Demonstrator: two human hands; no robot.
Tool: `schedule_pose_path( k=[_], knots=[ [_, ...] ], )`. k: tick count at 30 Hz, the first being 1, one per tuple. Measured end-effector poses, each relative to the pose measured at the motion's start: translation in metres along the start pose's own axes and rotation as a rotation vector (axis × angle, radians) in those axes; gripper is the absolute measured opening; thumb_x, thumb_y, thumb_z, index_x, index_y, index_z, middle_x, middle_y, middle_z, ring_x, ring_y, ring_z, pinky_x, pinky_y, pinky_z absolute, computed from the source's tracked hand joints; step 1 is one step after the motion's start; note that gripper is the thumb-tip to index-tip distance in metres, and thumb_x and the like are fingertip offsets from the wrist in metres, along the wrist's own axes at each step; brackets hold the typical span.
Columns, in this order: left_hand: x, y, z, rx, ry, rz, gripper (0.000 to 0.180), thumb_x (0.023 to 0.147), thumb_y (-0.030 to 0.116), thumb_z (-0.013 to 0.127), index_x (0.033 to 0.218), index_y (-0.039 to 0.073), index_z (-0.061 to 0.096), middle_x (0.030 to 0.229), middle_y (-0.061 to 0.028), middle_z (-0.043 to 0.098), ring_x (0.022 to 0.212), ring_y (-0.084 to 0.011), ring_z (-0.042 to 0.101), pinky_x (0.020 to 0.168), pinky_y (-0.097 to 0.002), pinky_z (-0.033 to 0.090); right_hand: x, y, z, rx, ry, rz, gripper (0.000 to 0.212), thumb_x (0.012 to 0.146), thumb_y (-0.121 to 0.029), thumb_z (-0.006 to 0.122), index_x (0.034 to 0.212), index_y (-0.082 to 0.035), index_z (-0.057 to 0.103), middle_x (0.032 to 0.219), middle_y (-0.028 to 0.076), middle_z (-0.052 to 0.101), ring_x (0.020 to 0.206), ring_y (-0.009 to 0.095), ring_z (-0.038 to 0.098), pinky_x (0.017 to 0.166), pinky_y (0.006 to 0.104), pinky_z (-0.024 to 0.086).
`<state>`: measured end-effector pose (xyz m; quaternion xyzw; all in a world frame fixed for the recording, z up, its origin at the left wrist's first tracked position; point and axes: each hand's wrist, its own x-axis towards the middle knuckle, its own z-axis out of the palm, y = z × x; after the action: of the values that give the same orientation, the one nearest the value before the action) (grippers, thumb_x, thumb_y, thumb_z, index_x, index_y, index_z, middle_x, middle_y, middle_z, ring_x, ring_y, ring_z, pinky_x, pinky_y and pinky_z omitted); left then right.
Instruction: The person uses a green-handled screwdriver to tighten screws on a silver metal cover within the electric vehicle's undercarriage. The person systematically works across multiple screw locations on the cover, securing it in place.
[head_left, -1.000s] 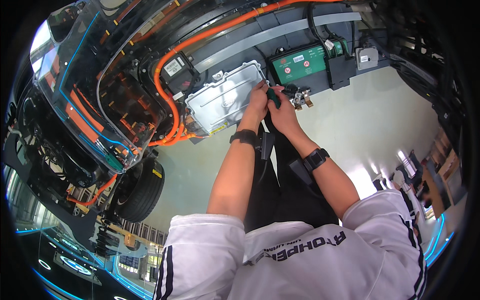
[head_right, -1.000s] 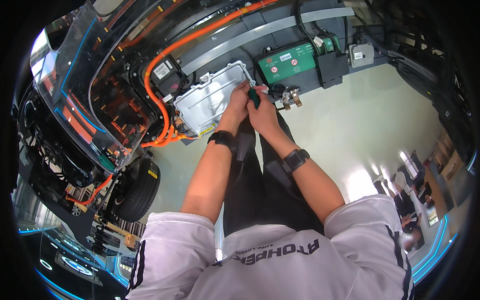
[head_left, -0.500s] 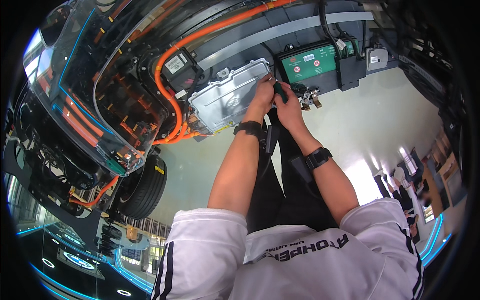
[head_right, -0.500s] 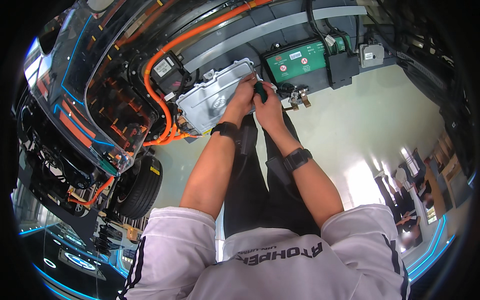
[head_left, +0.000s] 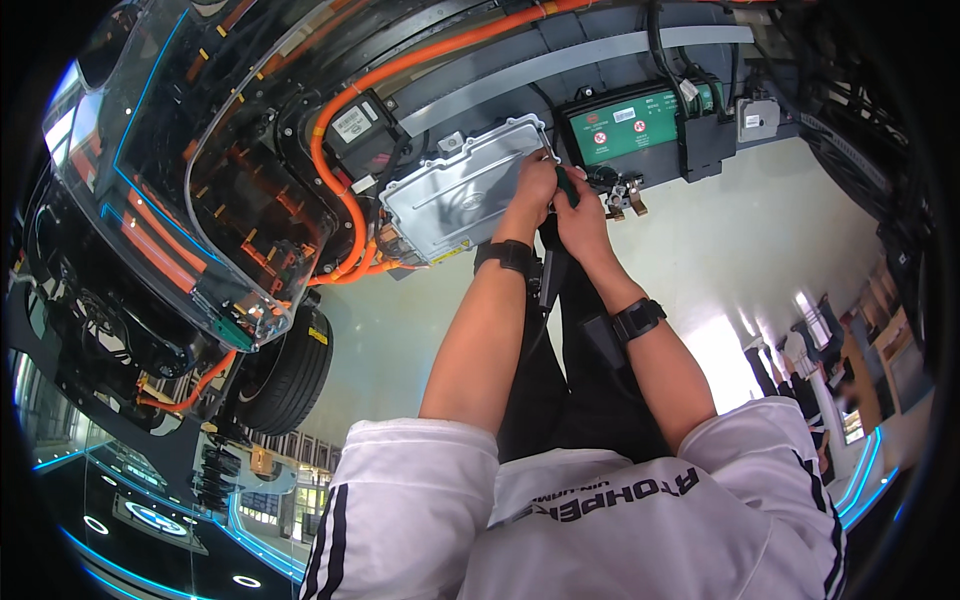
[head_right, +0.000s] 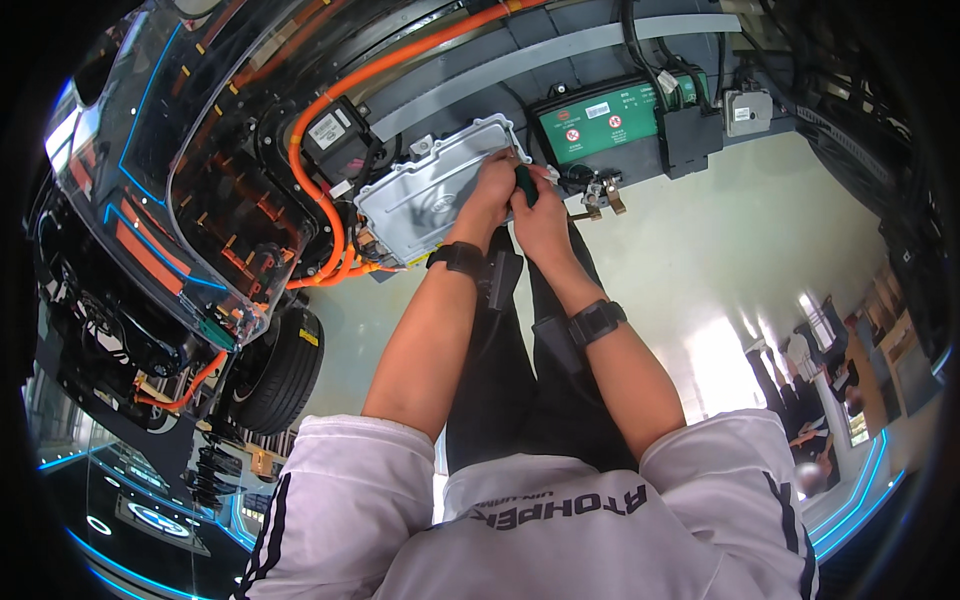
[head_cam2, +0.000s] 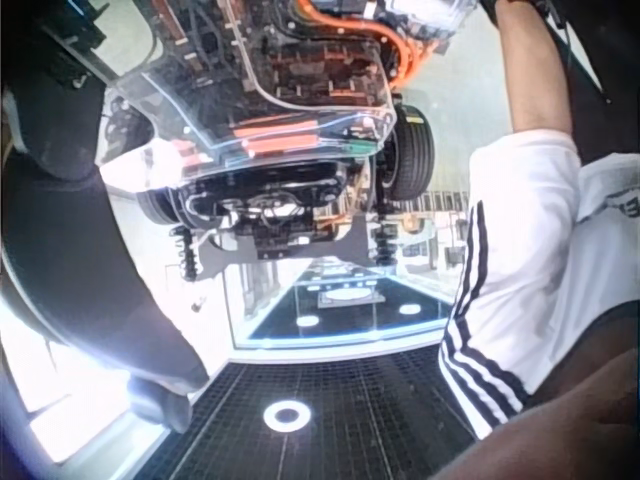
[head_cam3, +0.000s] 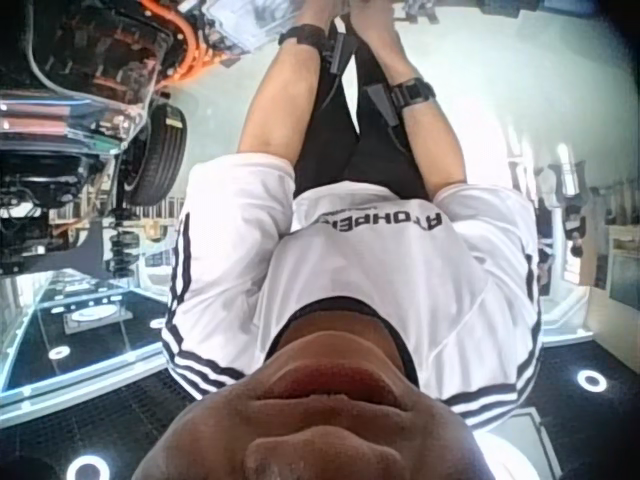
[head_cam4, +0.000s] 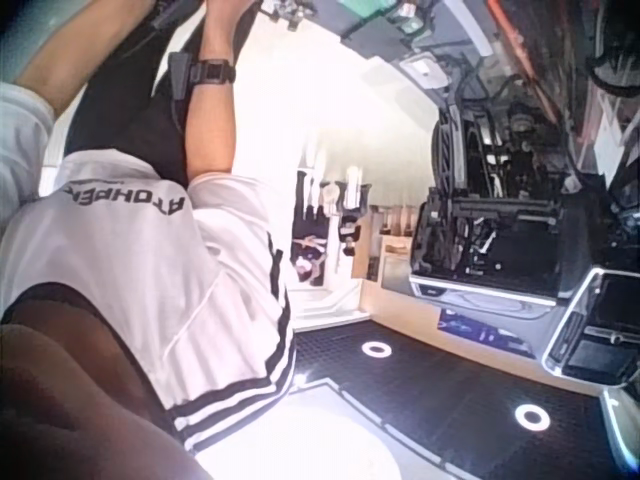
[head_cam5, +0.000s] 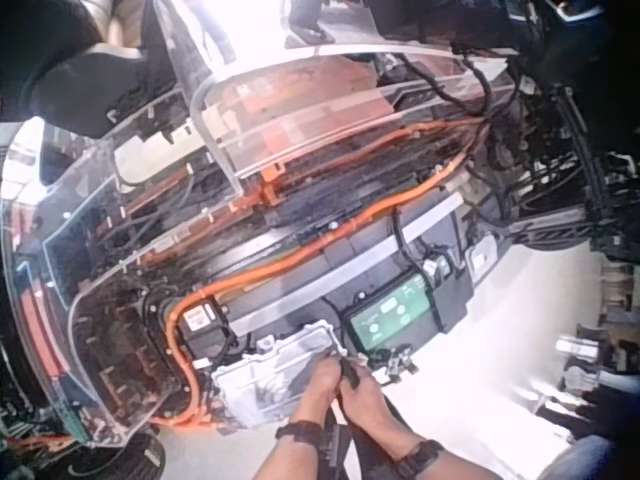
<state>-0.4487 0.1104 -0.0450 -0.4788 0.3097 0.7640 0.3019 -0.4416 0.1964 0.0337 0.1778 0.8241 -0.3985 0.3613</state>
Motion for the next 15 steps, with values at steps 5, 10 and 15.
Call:
schedule_pose_path(
  k=[5,10,15],
  knots=[
    [0.0,0.0,0.0,0.073,0.002,0.017,0.03,0.094,0.007,0.033,0.12,-0.005,0.043,0.09,-0.0241,0.067,0.079,-0.0302,0.065,0.073,-0.0388,0.054,-0.004,-0.003,0.002,-0.002,0.023,0.048,0.047,0.091,-0.02,0.053,0.13,0.005,0.05,0.114,0.023,0.063,0.108,0.03,0.062,0.092,0.0338,0.045],
    [0.009,-0.007,-0.008,0.112,0.023,0.02,0.04,0.095,0.009,0.036,0.132,-0.006,0.037,0.087,-0.0208,0.069,0.077,-0.0266,0.065,0.069,-0.0361,0.051,-0.007,-0.009,0.003,0.05,0.013,0.038,0.046,0.091,-0.02,0.054,0.13,0.005,0.05,0.115,0.022,0.063,0.109,0.029,0.061,0.092,0.0334,0.045],
    [-0.002,0.002,-0.002,0.076,-0.005,0.017,0.029,0.093,0.005,0.034,0.118,-0.006,0.045,0.089,-0.0232,0.067,0.077,-0.0283,0.065,0.071,-0.0367,0.054,-0.006,-0.005,0.004,0.046,0.018,0.057,0.047,0.092,-0.021,0.054,0.13,0.005,0.049,0.115,0.021,0.063,0.108,0.026,0.061,0.092,0.032,0.045]
  ],
)
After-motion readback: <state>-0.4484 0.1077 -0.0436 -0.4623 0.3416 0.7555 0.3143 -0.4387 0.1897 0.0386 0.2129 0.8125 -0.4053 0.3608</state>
